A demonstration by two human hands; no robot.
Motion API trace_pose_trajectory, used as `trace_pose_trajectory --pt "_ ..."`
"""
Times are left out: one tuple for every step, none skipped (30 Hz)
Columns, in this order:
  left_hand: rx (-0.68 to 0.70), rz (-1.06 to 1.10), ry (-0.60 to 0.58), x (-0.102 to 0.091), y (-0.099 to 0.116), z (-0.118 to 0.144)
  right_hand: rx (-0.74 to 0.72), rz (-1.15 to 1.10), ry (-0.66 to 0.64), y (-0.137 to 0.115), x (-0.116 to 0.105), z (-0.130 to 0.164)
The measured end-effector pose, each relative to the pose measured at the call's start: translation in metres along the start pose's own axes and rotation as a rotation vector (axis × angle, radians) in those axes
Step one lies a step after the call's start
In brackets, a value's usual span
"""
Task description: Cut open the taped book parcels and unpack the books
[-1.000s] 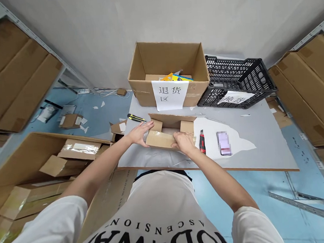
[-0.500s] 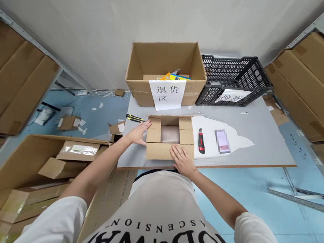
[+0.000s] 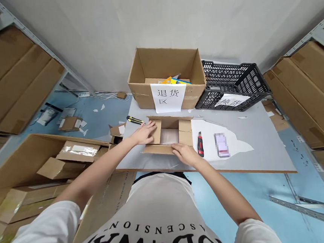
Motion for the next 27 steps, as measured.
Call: trace_pose_trajectory --pt "0.040 0.008 0.026 -0.002 0.010 -0.005 -0.009 0.015 -0.037 0.001 -0.011 -0.012" --pt "0.091 0.015 0.037 -0.004 0.020 -0.011 -0.017 0.053 -0.085 0.002 -0.020 -0.024" --pt "0.145 0.016 0.028 -0.004 0.031 -0.017 -0.018 0.105 -0.139 0.003 -0.027 -0.038" --pt "0.191 0.000 -0.005 -0.003 0.040 -0.024 -0.011 0.169 -0.194 0.004 -0.031 -0.051" --pt "0.222 -0.031 -0.056 -0.002 0.048 -0.032 -0.006 0.240 -0.250 0.004 -0.032 -0.064" --pt "0.236 -0.073 -0.112 0.001 0.054 -0.039 -0.003 0.314 -0.306 0.004 -0.031 -0.075" --pt "0.236 -0.117 -0.163 0.003 0.059 -0.045 0.001 0.384 -0.360 0.004 -0.028 -0.086" --pt "0.224 -0.157 -0.203 0.006 0.061 -0.050 0.003 0.443 -0.405 0.003 -0.023 -0.094" --pt "0.205 -0.189 -0.226 0.009 0.063 -0.054 0.008 0.489 -0.440 0.003 -0.017 -0.101" --pt "0.187 -0.213 -0.236 0.011 0.064 -0.056 0.016 0.523 -0.464 0.002 -0.011 -0.105" --pt "0.172 -0.230 -0.237 0.013 0.065 -0.057 0.025 0.546 -0.479 0.002 -0.004 -0.108" --pt "0.160 -0.246 -0.238 0.014 0.065 -0.056 0.033 0.563 -0.486 0.002 0.002 -0.110" --pt "0.149 -0.264 -0.234 0.015 0.066 -0.055 0.040 0.581 -0.495 0.002 0.007 -0.110" --pt "0.139 -0.286 -0.226 0.016 0.068 -0.053 0.049 0.599 -0.500 0.002 0.011 -0.109" --pt "0.128 -0.314 -0.212 0.015 0.070 -0.050 0.060 0.618 -0.502 0.003 0.014 -0.108" --pt "0.113 -0.345 -0.195 0.014 0.072 -0.048 0.075 0.638 -0.499 0.003 0.015 -0.107" --pt "0.088 -0.381 -0.175 0.011 0.074 -0.045 0.097 0.661 -0.491 0.004 0.015 -0.105" --pt "0.054 -0.416 -0.157 0.008 0.076 -0.043 0.127 0.687 -0.482 0.004 0.014 -0.104" --pt "0.010 -0.445 -0.143 0.004 0.077 -0.040 0.161 0.713 -0.473 0.006 0.011 -0.102" --pt "-0.041 -0.462 -0.134 0.000 0.076 -0.036 0.198 0.740 -0.464 0.008 0.007 -0.099" --pt "-0.098 -0.471 -0.129 -0.005 0.075 -0.032 0.239 0.764 -0.452 0.011 0.002 -0.096" --pt "-0.153 -0.472 -0.127 -0.010 0.072 -0.027 0.280 0.777 -0.437 0.015 -0.004 -0.091" --pt "-0.202 -0.464 -0.120 -0.014 0.069 -0.022 0.321 0.776 -0.417 0.020 -0.009 -0.085" --pt "-0.237 -0.446 -0.106 -0.018 0.065 -0.016 0.357 0.758 -0.396 0.027 -0.015 -0.078" --pt "-0.262 -0.420 -0.085 -0.021 0.061 -0.009 0.389 0.724 -0.376 0.035 -0.019 -0.069" --pt "-0.277 -0.386 -0.060 -0.022 0.056 -0.002 0.414 0.675 -0.361 0.044 -0.023 -0.060" --pt "-0.290 -0.349 -0.038 -0.021 0.052 0.005 0.427 0.615 -0.351 0.053 -0.024 -0.050"
Point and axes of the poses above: each hand's wrist, its own z-axis away from the middle knuckle, its own x-axis out of the palm, y = z × x, the point moved 2 cm from there along -z, towards the middle knuckle, and after that the axes turned 10 degrees about y, right-handed, at the moved point
